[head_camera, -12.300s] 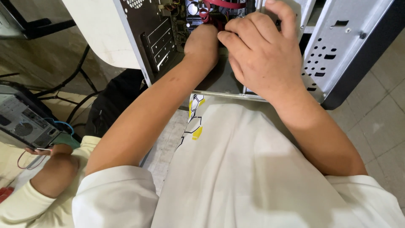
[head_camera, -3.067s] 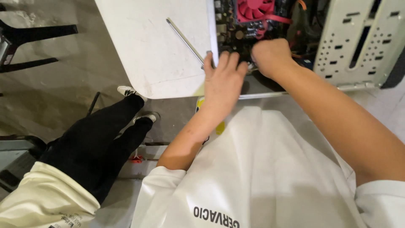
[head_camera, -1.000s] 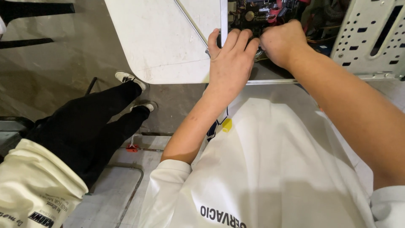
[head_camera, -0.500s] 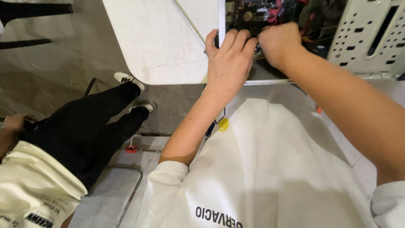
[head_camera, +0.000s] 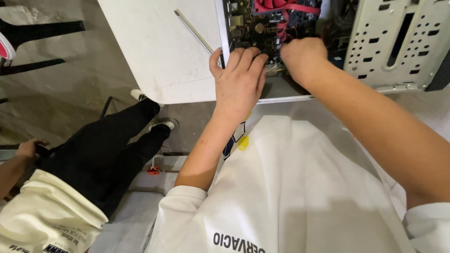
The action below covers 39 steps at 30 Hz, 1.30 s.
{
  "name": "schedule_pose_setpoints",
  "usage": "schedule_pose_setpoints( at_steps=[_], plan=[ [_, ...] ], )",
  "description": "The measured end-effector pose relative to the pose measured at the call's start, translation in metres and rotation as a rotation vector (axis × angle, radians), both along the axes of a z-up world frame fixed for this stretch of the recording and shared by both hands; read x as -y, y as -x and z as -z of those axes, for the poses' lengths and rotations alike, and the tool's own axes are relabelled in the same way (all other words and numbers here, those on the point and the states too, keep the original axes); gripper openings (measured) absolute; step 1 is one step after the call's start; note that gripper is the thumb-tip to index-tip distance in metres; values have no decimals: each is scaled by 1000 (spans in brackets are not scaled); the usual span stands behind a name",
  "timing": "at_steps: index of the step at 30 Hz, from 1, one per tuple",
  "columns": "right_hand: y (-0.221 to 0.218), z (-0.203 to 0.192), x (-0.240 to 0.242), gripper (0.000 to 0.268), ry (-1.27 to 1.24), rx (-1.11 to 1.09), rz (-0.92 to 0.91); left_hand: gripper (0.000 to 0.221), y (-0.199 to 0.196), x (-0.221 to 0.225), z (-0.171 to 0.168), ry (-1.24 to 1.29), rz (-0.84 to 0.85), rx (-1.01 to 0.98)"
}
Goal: Connecting internal cables and installing the side panel onto a computer case.
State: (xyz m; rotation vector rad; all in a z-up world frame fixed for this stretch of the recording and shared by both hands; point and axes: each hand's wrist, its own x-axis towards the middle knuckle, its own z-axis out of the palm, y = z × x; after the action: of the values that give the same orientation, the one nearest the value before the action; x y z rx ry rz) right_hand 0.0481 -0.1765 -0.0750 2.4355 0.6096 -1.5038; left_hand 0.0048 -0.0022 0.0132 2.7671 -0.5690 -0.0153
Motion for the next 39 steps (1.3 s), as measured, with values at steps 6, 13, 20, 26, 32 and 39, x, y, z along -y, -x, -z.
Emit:
schedule_pose_setpoints(
  at_steps=[6,13,20,26,32,39],
  plan=[
    [8,17,0,32,-104,65,-88,15,0,1,-1,-20,-7,-22],
    [17,14,19,41,-268,251,37,14,-3,1,-2,-16,-19,-38],
    [0,6,24,23,-424,33,491,16,-1,0,5,-15,-16,-17],
    [-19,-17,14,23,-353,-207,680,15,-1,-1,6,-11,-9,-4],
    [-29,-43,5,23,-349,-357,920,12,0,-1,6,17,-9,9],
    [-5,8,26,22,-444,28,551,16,1,-1,7,30,-12,34]
  ],
)
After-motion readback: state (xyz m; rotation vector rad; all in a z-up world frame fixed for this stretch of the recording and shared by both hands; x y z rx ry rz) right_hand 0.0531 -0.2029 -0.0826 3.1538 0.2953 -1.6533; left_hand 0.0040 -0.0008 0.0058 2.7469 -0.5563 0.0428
